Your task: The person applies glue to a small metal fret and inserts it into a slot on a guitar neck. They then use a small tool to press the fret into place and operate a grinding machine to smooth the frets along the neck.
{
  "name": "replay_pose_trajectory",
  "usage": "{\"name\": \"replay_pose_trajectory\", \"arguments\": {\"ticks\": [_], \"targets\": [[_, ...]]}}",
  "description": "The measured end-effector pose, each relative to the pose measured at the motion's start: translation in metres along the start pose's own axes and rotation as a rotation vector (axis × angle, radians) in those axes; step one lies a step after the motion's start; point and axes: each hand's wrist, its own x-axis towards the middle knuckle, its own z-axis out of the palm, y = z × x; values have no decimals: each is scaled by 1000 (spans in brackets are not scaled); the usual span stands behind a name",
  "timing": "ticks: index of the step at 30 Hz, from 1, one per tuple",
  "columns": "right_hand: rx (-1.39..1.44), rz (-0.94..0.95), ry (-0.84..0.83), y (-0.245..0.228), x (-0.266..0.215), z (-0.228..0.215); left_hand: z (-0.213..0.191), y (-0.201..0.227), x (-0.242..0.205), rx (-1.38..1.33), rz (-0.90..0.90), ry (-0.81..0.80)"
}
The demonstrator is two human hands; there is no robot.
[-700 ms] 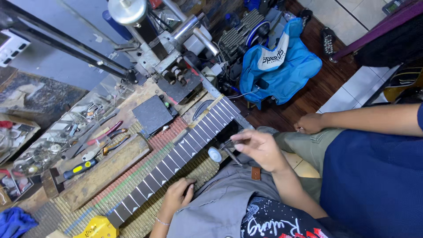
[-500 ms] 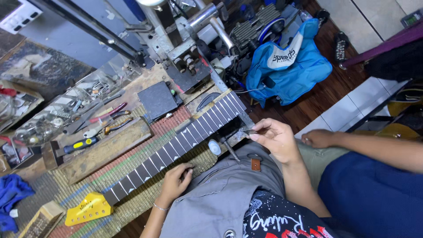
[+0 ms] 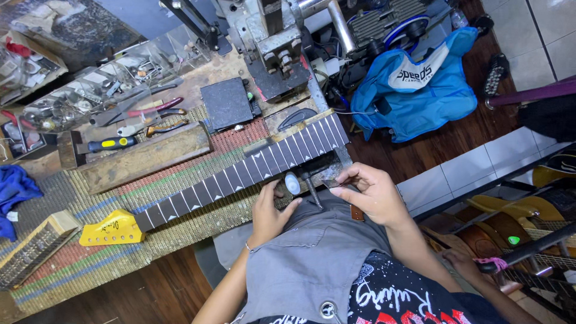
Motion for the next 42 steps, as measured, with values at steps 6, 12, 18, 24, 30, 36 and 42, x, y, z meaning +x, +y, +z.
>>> {"name": "replay_pose_trajectory", "arguments": {"ticks": [6, 12, 18, 24, 30, 36, 42], "targets": [[10, 49, 7, 15, -9, -5, 15, 4, 4, 18, 34, 58], [27, 28, 56, 14, -13, -8, 14, 9, 8, 141, 193, 66], [65, 32, 82, 50, -25, -11, 36, -1, 1, -5, 165, 40], [128, 33, 178, 56, -28, -24, 19, 0, -12, -161, 279, 78], [106, -14, 209, 39, -24, -22, -14, 42, -8, -323, 185, 142], [21, -69, 212, 18, -23, -19, -15, 54, -4, -725, -56, 217], [9, -141, 162, 10, -19, -17, -8, 50, 5, -872, -110, 326]]}}
